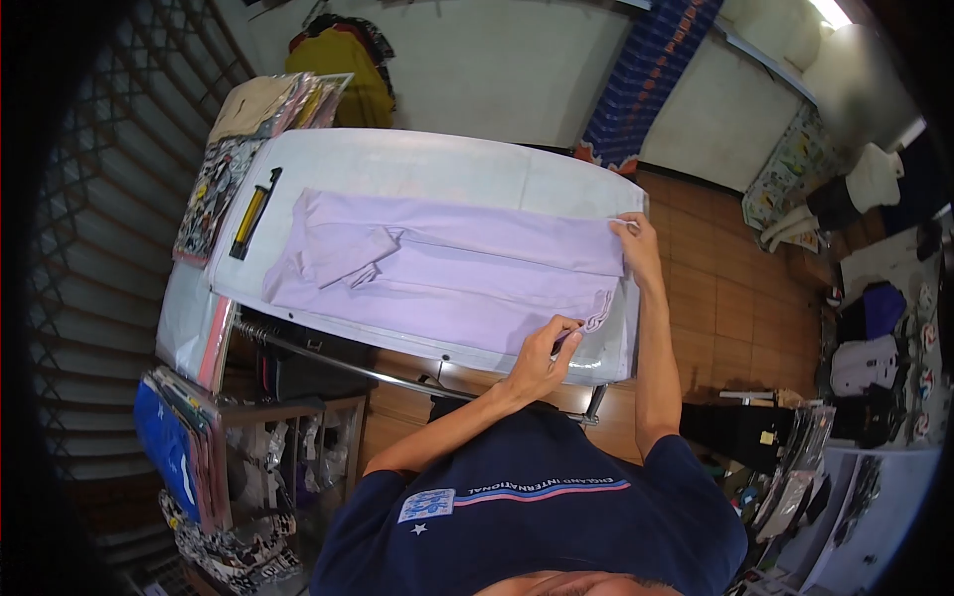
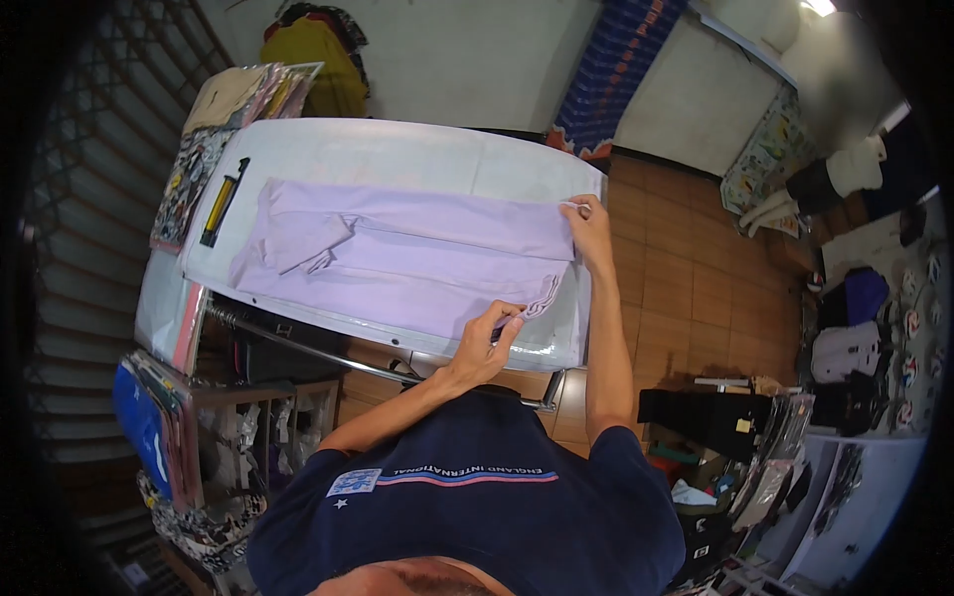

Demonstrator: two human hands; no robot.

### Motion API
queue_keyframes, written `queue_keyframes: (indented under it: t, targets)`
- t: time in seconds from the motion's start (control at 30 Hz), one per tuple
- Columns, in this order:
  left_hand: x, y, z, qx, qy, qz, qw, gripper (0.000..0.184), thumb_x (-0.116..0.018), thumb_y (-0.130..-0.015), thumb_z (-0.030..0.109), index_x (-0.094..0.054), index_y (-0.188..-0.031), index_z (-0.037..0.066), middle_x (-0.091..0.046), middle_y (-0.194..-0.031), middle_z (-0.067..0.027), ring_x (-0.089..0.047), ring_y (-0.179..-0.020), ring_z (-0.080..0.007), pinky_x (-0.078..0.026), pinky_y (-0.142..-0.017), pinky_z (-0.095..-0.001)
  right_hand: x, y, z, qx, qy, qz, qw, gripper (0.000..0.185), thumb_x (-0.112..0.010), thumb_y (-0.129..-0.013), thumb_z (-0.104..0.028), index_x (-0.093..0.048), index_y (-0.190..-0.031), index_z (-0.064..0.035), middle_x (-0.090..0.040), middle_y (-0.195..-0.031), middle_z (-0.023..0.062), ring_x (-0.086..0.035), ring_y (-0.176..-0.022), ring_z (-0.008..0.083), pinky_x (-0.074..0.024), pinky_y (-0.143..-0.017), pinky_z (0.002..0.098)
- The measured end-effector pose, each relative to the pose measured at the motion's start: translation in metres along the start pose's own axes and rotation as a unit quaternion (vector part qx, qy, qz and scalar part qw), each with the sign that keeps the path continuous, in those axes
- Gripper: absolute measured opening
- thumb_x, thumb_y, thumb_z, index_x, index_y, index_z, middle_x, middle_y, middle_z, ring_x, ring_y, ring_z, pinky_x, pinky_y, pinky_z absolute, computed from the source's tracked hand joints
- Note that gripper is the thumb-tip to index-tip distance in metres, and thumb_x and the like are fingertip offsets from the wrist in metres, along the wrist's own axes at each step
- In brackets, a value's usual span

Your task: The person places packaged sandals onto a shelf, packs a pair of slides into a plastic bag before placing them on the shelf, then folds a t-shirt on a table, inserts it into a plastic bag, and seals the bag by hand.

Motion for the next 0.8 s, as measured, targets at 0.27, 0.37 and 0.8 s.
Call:
queue_keyframes:
  t: [0.27, 0.37, 0.8]
  targets:
    - [0.081, -0.001, 0.016, -0.057, 0.182, 0.160, 0.969, 0.013, -0.049, -0.099, 0.014, -0.052, -0.096, 0.001, -0.038, -0.072, 0.0043, -0.035, -0.067, -0.0044, -0.032, -0.059, -0.0226, -0.071, -0.008, -0.087, -0.105, -0.295, -0.088, 0.946, 0.029, -0.061, -0.088, -0.011, -0.062, -0.116, -0.0065, -0.065, -0.095, 0.0036, -0.062, -0.084, 0.0111, -0.0504, -0.073, 0.0231]
    - [0.125, 0.006, 0.019, -0.029, 0.210, 0.227, 0.951, 0.015, -0.046, -0.101, 0.018, -0.051, -0.097, 0.005, -0.035, -0.072, 0.0076, -0.029, -0.064, -0.0020, -0.024, -0.056, -0.0203, -0.119, -0.017, -0.121, -0.088, -0.359, -0.127, 0.920, 0.027, -0.059, -0.089, -0.013, -0.063, -0.115, -0.0040, -0.065, -0.103, 0.0035, -0.061, -0.092, 0.0127, -0.0489, -0.083, 0.0254]
    - [0.324, 0.042, -0.017, -0.101, 0.463, 0.366, 0.801, 0.011, -0.038, -0.101, 0.016, -0.046, -0.098, 0.010, -0.048, -0.101, 0.0004, -0.049, -0.101, -0.0103, -0.039, -0.096, -0.0282, -0.390, -0.023, -0.211, -0.107, -0.310, -0.297, 0.897, 0.024, -0.062, -0.089, -0.017, -0.064, -0.111, -0.0064, -0.059, -0.087, 0.0000, -0.057, -0.074, 0.0086, -0.0493, -0.059, 0.0241]
Point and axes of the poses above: each hand's wrist, its own y-axis away from the middle knuckle, its own x-axis out of the back of the hand, z = x × y, the point moved 5 cm from there along -y, towards the middle knuckle
